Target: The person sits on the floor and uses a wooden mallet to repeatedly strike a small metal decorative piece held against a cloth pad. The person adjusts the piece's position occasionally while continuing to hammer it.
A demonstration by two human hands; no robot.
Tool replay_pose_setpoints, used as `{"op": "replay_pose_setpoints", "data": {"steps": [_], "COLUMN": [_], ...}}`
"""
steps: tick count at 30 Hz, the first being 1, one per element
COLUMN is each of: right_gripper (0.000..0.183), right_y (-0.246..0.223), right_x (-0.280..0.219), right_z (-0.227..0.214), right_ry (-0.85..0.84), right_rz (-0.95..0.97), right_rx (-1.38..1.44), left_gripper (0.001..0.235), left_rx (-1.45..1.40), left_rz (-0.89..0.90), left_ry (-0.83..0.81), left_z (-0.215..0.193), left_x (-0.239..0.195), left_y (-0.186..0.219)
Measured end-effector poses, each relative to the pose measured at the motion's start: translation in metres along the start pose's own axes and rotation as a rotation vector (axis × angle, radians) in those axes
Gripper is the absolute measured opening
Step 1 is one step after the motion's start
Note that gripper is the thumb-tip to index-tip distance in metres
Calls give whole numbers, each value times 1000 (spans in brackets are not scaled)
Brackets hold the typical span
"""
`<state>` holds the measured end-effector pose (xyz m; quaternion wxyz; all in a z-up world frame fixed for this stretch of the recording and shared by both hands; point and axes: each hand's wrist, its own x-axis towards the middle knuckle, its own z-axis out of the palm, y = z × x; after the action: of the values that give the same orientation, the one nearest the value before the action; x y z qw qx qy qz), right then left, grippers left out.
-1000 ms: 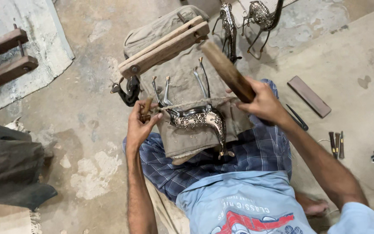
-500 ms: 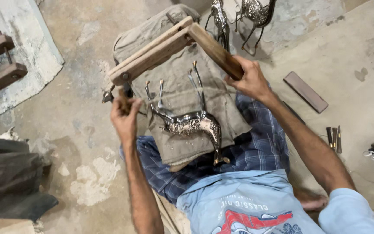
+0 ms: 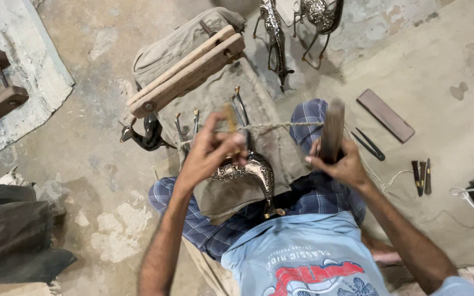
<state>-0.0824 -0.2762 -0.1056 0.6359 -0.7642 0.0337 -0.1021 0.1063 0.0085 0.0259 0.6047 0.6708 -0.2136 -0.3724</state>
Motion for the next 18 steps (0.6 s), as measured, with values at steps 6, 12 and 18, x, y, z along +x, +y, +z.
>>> {"op": "replay_pose_setpoints", "data": {"steps": [6, 12, 18], "right_gripper": [23, 41, 37], "right_y": [27, 9, -4], "right_x": [-26, -35, -58], "right_z": [8, -8, -10], "right_ry": [-28, 3, 126], "right_rz": [314, 382, 453], "right_rx": [-32, -64, 176], "left_gripper": [64, 74, 62], "left_rx": [328, 426, 415], "left_rz": [53, 73, 49], "left_ry": [-357, -511, -663], "left_z": [30, 44, 41], "left_x": [35, 61, 74], "left_y": [14, 11, 3]}}
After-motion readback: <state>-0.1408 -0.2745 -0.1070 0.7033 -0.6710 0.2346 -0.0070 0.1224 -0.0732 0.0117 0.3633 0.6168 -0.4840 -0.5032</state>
